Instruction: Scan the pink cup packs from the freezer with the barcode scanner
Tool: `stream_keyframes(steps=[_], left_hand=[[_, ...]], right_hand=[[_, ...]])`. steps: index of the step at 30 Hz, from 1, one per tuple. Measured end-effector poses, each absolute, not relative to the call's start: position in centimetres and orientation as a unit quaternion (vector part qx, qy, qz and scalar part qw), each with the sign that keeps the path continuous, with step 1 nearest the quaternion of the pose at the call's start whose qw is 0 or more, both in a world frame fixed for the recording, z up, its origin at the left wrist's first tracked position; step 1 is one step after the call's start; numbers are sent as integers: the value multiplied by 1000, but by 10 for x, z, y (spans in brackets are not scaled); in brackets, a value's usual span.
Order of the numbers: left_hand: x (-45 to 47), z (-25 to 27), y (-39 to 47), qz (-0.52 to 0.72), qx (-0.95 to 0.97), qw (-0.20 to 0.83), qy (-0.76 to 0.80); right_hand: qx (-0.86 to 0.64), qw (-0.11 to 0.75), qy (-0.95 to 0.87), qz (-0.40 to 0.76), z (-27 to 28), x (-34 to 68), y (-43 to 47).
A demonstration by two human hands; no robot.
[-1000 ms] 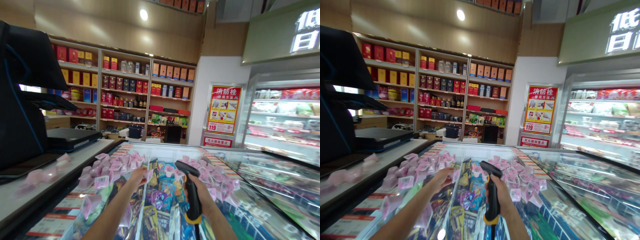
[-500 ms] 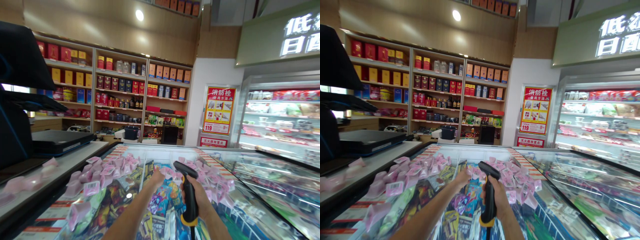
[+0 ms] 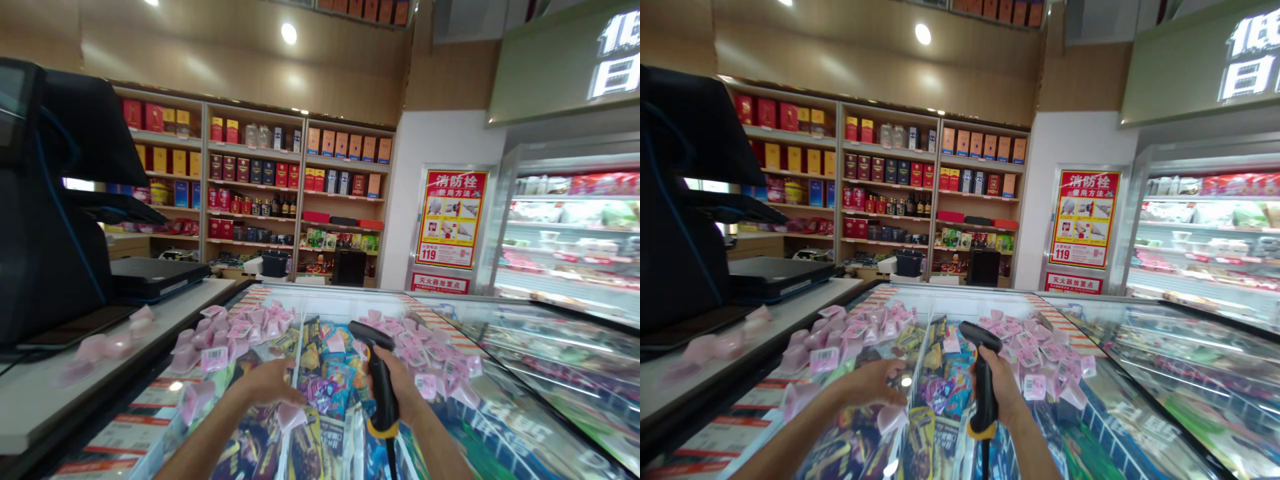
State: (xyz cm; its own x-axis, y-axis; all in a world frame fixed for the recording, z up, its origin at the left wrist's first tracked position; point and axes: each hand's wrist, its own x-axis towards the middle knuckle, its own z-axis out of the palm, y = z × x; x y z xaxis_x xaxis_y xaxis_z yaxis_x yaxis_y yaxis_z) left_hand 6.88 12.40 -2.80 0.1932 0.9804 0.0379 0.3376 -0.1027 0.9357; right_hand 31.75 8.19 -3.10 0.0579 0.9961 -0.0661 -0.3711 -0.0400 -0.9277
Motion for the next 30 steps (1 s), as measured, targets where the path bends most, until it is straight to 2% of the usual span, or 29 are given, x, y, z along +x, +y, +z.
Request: stream_keyframes(steps=[4,10,16,30], left_hand=[[87,-40,110,324,687,397,515],[102,-41,140,468,675,292,490],[101,-46,161,510,640,241,521],[100,-62,174,513,611,240,553]], right_hand=[[-443,565,-375,587,-31,310,81],[-439,520,-428,595,-32,297,78],[-440,496,-466,586,-30,289,72],[-471,492,-447,580,-30,293,73]])
